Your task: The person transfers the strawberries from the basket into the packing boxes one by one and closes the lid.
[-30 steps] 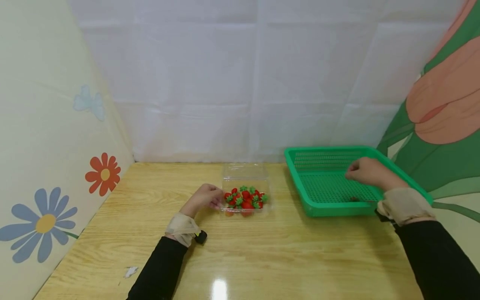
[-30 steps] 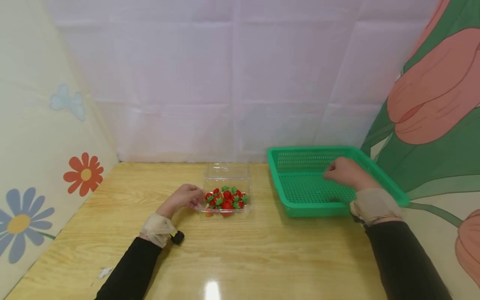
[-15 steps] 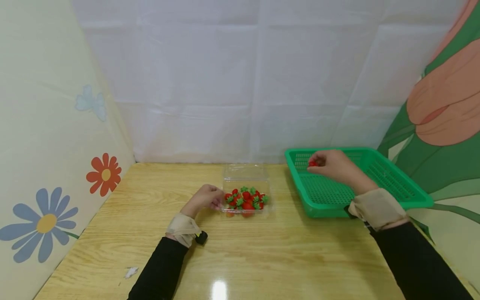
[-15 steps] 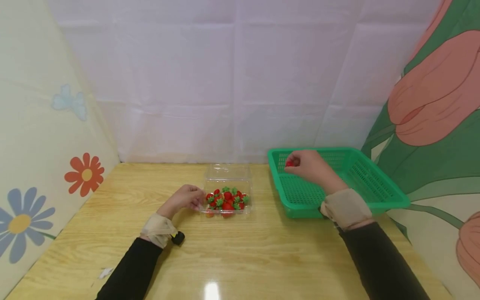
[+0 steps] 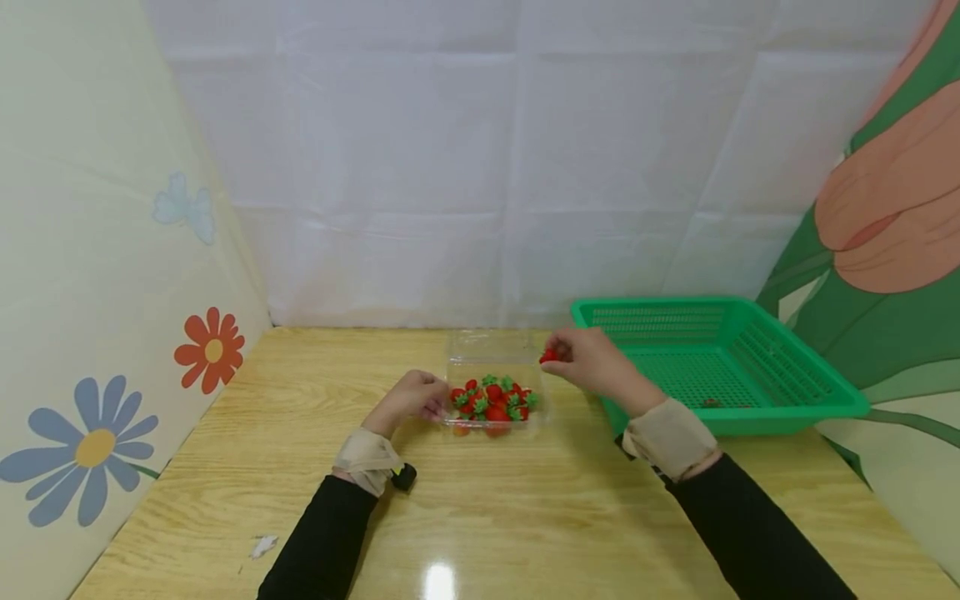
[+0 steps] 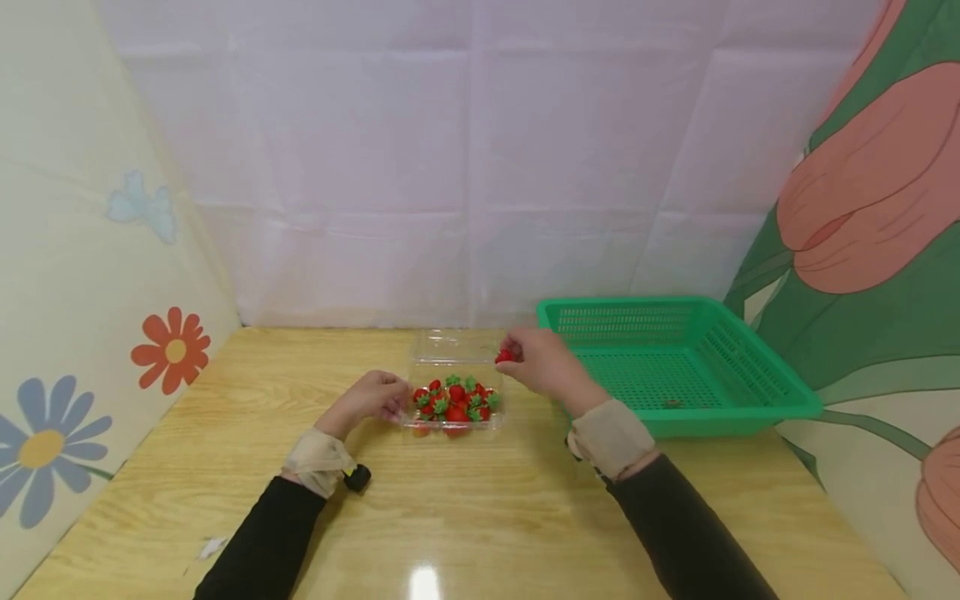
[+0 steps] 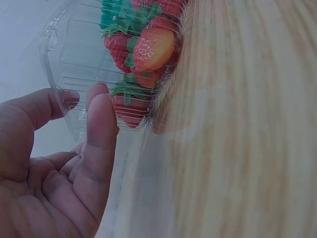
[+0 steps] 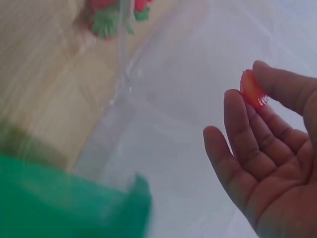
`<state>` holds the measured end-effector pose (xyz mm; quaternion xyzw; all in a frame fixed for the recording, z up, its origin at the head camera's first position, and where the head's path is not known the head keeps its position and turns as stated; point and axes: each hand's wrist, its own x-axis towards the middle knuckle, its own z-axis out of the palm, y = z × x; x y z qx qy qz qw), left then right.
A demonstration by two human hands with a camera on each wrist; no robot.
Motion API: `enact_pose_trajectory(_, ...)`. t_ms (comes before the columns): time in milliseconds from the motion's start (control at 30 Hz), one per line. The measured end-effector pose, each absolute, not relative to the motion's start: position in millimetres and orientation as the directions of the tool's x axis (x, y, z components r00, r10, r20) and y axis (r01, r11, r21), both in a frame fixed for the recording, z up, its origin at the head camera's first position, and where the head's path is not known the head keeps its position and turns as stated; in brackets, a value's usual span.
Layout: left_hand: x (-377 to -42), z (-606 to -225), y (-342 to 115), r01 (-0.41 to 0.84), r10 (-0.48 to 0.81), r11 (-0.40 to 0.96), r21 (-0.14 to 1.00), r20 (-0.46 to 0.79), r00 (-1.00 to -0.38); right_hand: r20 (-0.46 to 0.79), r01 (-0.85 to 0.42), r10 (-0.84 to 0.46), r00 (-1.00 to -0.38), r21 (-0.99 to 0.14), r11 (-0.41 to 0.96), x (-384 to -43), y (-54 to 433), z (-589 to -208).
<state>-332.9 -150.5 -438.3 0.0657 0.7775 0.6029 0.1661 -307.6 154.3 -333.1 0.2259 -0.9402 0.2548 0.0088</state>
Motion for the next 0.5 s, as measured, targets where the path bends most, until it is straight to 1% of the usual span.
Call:
enact_pose_trajectory(267,-334,-438,-150,-0.09,0.308,0.262,0.961,-0.171,-0.936,0.119,-0.398,-0.392,-0.912,-0.49,0.776,-314,120,-372)
enact_pose_trajectory(367,-334,-438,-150,-0.089,0.305,0.265,0.96,-0.171,-0.937,0.117,-0.4,-0.394,-0.912,-0.477,0.783,-317,111,-386)
enact_pose_trajectory(500,-333,-438,-150,-0.089,0.3,0.275,0.957,-0.173,-0.938,0.081,-0.364,-0.373,-0.924,-0.483,0.797,-317,99,-397)
